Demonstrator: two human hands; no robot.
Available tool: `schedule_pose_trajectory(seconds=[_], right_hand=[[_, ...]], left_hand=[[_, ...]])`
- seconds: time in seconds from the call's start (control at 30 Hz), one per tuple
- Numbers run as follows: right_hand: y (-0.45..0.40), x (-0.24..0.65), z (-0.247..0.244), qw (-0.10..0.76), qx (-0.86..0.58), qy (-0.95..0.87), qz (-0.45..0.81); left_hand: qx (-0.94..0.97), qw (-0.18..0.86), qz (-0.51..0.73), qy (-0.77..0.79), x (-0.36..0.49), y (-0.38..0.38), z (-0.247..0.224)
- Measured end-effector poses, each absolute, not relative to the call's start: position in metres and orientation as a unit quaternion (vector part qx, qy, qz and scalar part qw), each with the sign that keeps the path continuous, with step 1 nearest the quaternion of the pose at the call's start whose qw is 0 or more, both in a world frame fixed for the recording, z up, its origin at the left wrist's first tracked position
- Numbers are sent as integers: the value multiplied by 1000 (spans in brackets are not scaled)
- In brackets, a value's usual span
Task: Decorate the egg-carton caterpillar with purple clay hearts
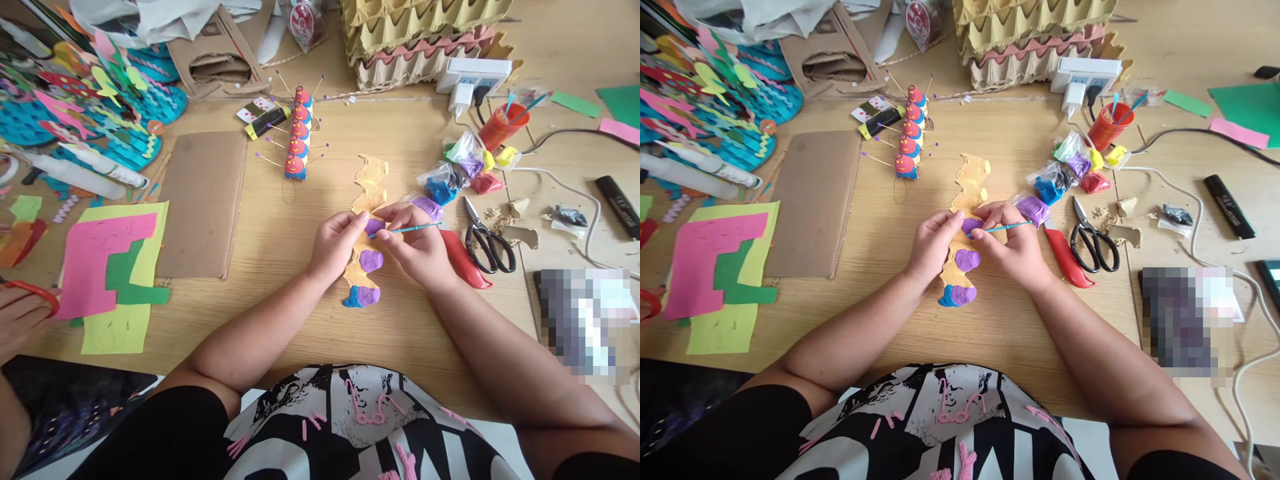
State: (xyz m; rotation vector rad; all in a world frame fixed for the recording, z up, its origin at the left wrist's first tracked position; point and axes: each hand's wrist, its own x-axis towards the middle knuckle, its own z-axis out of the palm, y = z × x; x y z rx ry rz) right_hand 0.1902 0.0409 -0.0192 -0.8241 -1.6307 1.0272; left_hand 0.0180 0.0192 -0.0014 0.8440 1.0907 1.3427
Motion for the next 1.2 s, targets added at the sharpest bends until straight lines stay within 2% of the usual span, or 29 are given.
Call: schedule_pose_trajectory(seconds=[0.4, 0.67, 1.2], right_hand=[[36, 186, -9, 520, -343, -591, 514], [38, 186, -12, 527, -362, -644, 421], [39, 185, -15, 543, -366, -638, 406]], left_hand=[[392, 583, 578, 415, 14, 20, -22], [436, 543, 570, 437, 15, 18, -19], [529, 456, 546, 464, 14, 15, -8]])
